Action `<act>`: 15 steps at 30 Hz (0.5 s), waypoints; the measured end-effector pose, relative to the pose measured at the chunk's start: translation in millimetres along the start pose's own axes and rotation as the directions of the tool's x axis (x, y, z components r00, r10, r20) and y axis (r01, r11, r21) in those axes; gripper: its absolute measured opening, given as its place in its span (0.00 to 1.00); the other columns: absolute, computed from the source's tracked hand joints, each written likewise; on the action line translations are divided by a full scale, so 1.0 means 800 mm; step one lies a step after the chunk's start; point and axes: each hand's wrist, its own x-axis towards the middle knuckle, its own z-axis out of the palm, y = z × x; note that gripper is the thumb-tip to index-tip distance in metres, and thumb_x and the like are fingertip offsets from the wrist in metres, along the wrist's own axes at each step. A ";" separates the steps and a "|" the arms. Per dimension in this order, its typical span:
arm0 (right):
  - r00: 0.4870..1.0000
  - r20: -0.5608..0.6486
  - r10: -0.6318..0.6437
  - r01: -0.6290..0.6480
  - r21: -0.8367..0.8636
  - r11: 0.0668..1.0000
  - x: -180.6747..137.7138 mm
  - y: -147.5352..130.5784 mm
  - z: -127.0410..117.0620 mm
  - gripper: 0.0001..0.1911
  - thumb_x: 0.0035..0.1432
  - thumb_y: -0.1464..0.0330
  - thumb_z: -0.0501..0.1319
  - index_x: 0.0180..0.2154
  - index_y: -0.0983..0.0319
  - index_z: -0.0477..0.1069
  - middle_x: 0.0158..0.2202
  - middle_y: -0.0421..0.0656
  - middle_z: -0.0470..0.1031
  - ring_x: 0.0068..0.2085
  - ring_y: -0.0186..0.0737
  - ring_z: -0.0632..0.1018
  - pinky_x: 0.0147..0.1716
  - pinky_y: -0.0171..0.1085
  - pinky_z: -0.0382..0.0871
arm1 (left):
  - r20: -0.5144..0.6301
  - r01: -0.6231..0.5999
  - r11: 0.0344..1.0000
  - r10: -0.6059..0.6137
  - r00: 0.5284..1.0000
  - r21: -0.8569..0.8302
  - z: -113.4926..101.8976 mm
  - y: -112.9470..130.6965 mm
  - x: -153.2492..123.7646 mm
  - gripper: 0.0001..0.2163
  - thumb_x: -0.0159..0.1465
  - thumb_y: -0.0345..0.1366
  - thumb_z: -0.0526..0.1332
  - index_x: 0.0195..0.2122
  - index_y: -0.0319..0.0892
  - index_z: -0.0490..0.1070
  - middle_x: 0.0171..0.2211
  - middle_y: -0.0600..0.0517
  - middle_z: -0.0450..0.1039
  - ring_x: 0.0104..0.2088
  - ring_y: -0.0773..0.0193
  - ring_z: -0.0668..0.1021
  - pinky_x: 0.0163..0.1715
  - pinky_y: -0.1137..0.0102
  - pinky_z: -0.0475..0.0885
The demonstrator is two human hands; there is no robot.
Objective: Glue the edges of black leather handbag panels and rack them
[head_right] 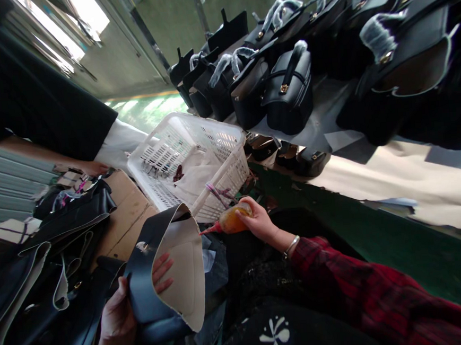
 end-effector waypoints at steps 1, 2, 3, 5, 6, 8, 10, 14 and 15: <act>1.000 -0.002 -0.005 0.005 -0.006 1.000 0.003 -0.001 0.002 0.21 0.52 0.50 0.65 0.38 0.58 0.67 0.30 0.38 0.67 0.30 0.38 0.70 0.30 0.36 0.68 | -0.009 0.002 1.000 -0.002 1.000 -0.007 -0.002 -0.001 0.000 0.28 0.63 0.51 0.62 0.61 0.41 0.71 0.64 0.36 0.64 0.67 0.35 0.58 0.59 0.44 0.65; 1.000 -0.003 -0.010 0.010 -0.010 1.000 0.006 -0.001 0.004 0.21 0.52 0.50 0.65 0.38 0.58 0.67 0.30 0.38 0.67 0.30 0.38 0.70 0.30 0.36 0.69 | -0.015 0.001 1.000 -0.001 1.000 -0.015 -0.005 -0.002 0.000 0.28 0.63 0.51 0.62 0.61 0.41 0.71 0.65 0.36 0.64 0.67 0.35 0.58 0.59 0.44 0.65; 1.000 -0.001 -0.011 0.011 -0.012 1.000 0.007 -0.001 0.006 0.21 0.51 0.50 0.65 0.38 0.58 0.67 0.29 0.38 0.67 0.29 0.38 0.70 0.30 0.36 0.69 | -0.020 0.000 1.000 0.000 1.000 -0.024 -0.007 -0.003 0.000 0.28 0.64 0.51 0.61 0.62 0.42 0.70 0.65 0.36 0.63 0.67 0.35 0.58 0.60 0.43 0.64; 1.000 0.002 0.000 0.000 -0.008 1.000 0.008 0.000 0.008 0.21 0.51 0.50 0.66 0.37 0.58 0.67 0.29 0.38 0.67 0.29 0.38 0.70 0.29 0.36 0.69 | -0.028 -0.009 0.999 0.008 1.000 -0.035 -0.010 -0.004 0.001 0.28 0.64 0.51 0.61 0.62 0.42 0.70 0.65 0.36 0.63 0.67 0.35 0.58 0.60 0.43 0.63; 1.000 0.006 0.013 -0.013 -0.004 1.000 0.007 0.001 0.009 0.21 0.50 0.50 0.66 0.37 0.58 0.67 0.28 0.38 0.67 0.29 0.38 0.70 0.29 0.36 0.68 | -0.030 -0.006 0.999 0.005 1.000 -0.032 -0.010 -0.004 0.001 0.29 0.64 0.51 0.61 0.62 0.42 0.69 0.65 0.36 0.63 0.68 0.35 0.58 0.60 0.44 0.63; 0.999 0.017 0.045 -0.045 0.007 0.999 0.002 0.004 0.008 0.22 0.49 0.50 0.66 0.37 0.58 0.67 0.27 0.37 0.67 0.28 0.38 0.70 0.29 0.36 0.68 | -0.026 0.003 1.000 -0.003 1.000 -0.016 -0.010 -0.004 0.001 0.30 0.63 0.51 0.62 0.62 0.41 0.69 0.66 0.36 0.62 0.68 0.35 0.57 0.60 0.45 0.64; 0.997 0.028 0.075 -0.075 0.022 0.997 -0.005 0.006 0.006 0.23 0.49 0.49 0.66 0.36 0.58 0.67 0.27 0.37 0.67 0.28 0.37 0.70 0.29 0.36 0.68 | -0.018 0.017 1.000 -0.017 1.000 0.000 -0.010 -0.002 0.001 0.30 0.62 0.51 0.63 0.62 0.40 0.70 0.66 0.36 0.61 0.68 0.36 0.56 0.60 0.45 0.64; 0.989 0.077 0.128 -0.133 0.062 0.989 -0.019 0.004 0.003 0.25 0.48 0.46 0.66 0.35 0.58 0.66 0.26 0.37 0.68 0.28 0.37 0.70 0.29 0.36 0.68 | 0.001 0.037 0.999 -0.037 0.999 -0.014 -0.017 0.000 0.002 0.29 0.63 0.51 0.63 0.62 0.41 0.70 0.66 0.36 0.61 0.68 0.36 0.56 0.61 0.43 0.61; 0.985 0.094 0.143 -0.150 0.068 0.986 -0.023 0.003 0.003 0.25 0.48 0.45 0.66 0.36 0.58 0.65 0.26 0.37 0.68 0.28 0.37 0.70 0.29 0.36 0.68 | 0.007 0.044 0.999 -0.044 0.999 -0.019 -0.019 0.000 0.003 0.29 0.63 0.50 0.62 0.62 0.41 0.70 0.66 0.37 0.61 0.69 0.37 0.56 0.62 0.43 0.60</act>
